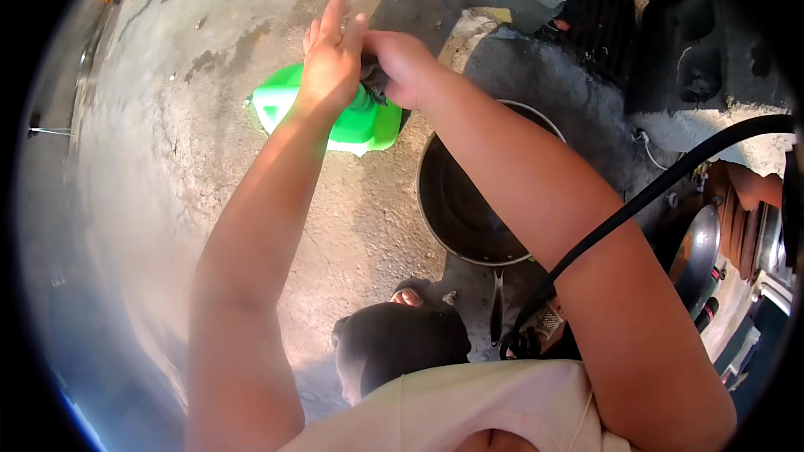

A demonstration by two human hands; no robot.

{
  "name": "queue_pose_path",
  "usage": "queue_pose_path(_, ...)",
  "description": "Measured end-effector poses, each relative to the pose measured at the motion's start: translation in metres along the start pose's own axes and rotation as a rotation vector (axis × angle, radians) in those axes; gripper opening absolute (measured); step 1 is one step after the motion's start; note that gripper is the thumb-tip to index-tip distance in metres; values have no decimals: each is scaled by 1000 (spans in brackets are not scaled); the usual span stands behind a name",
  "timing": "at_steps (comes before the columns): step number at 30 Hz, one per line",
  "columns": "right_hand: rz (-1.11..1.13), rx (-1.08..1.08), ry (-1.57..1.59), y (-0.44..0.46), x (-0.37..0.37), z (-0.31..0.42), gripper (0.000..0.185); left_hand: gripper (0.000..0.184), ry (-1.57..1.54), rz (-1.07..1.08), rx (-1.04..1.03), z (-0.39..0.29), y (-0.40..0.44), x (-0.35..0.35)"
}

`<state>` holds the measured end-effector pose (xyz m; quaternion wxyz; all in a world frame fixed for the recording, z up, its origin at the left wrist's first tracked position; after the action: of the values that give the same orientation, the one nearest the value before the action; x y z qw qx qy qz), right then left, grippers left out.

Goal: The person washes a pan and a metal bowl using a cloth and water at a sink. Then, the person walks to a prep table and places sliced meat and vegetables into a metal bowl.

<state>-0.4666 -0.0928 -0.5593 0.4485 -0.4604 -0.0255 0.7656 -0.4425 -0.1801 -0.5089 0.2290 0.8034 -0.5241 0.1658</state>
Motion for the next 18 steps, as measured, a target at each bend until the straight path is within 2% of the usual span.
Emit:
queue_pose_path(2, 0, 4, -20, -1, 2, -6, 26, 47, 641, -156, -372, -16, -14, -4)
queue_pose_path(6, -13, -15, -14, 4, 4, -4, 23, 47, 676, -155, -426, -21, -11, -5)
queue_pose_path(8, 13, -18, -2, 8, 0, -2, 22, 47, 85, -24, -153, -6, 1, 1)
queue_pose_path(9, 33, -31, 66, 8, -6, -3, 21, 47, 96, -19, -160, -8, 6, 7)
queue_pose_path(11, 43, -51, 132, 6, -3, -3, 20, 46, -200, 55, 66, 3, 7, 2)
queue_pose_path(12, 39, -39, 86, 14, -10, -6, 20, 46, -185, 61, 74, 8, 8, 9)
queue_pose_path(14, 15, -45, 22, 9, 1, -11, 20, 46, 771, -85, -329, -12, -2, -6)
queue_pose_path(15, -19, -9, -1, 8, 4, -12, 20, 46, 764, -91, -332, -14, -4, -9)
queue_pose_path(17, -38, 44, -8, 14, -7, -10, 21, 45, 945, -86, -521, -21, 2, -3)
queue_pose_path(18, -46, 18, 14, 5, -1, -7, 21, 45, 944, -89, -525, -22, 1, -5)
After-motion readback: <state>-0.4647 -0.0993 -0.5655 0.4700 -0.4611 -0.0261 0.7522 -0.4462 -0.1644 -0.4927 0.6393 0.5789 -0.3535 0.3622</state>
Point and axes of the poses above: each hand's wrist, its own y-axis towards the middle knuckle, its own x-axis out of the back of the hand, z = x × y, the point moved 5 cm from there along y, towards the middle knuckle, and after that the axes turned 3 degrees about -z, right-handed, at the moved point
